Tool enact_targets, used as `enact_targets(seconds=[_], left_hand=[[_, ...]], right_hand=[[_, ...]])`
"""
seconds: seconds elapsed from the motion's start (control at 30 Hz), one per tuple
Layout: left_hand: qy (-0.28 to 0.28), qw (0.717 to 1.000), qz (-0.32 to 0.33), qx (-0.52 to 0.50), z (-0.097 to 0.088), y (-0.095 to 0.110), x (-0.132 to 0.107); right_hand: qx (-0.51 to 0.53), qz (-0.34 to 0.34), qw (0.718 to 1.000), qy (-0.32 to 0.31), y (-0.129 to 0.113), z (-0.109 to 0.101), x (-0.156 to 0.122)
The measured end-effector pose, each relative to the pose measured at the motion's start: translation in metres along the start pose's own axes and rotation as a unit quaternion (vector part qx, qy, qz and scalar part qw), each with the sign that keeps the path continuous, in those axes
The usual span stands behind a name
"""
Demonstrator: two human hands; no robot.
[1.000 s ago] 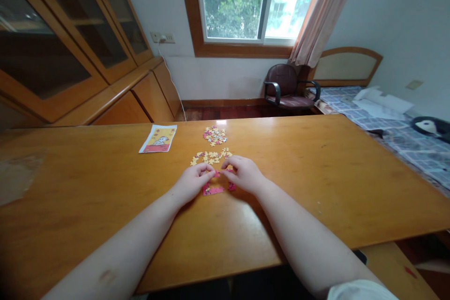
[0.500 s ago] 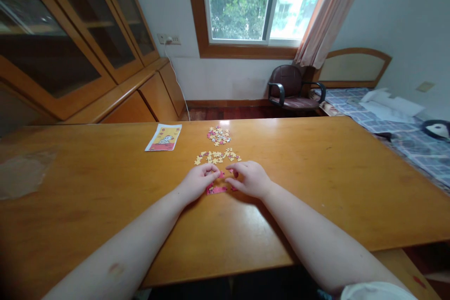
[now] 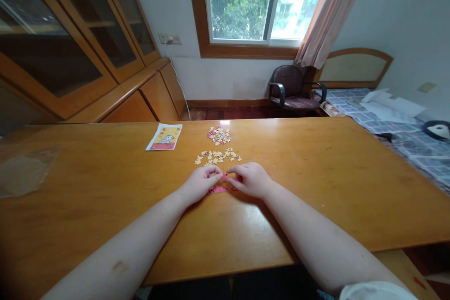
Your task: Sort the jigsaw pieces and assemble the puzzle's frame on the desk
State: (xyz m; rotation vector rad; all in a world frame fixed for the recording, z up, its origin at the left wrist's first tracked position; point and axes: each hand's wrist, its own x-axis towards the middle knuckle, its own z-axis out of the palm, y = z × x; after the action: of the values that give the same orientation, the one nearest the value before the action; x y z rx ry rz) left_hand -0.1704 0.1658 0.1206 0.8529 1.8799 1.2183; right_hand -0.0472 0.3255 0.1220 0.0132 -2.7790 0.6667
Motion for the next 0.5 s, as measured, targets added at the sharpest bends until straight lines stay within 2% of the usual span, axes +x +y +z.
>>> enact_targets(seconds=[0.13, 0.27, 0.4, 0.5], left_hand=[[-0.007, 1.000, -0.010, 0.000, 0.002, 0.001, -0.001], [0.003, 0.992, 0.019, 0.123, -0.002, 0.004, -0.004], [0.014, 0.953, 0.064, 0.297, -0.007, 0.009, -0.010], [0.001, 0.931, 0.064, 0.360, -0.008, 0.012, -0.013]], right_hand=[[-0.005, 0.003, 1.000, -0.010, 0.000, 0.002, 0.000], [-0.006, 0.008, 0.999, -0.045, 0.001, -0.001, -0.001], [-0.015, 0.021, 0.994, -0.102, 0.001, -0.010, -0.002], [-0.022, 0.032, 0.990, -0.137, 0.000, -0.014, -0.002]])
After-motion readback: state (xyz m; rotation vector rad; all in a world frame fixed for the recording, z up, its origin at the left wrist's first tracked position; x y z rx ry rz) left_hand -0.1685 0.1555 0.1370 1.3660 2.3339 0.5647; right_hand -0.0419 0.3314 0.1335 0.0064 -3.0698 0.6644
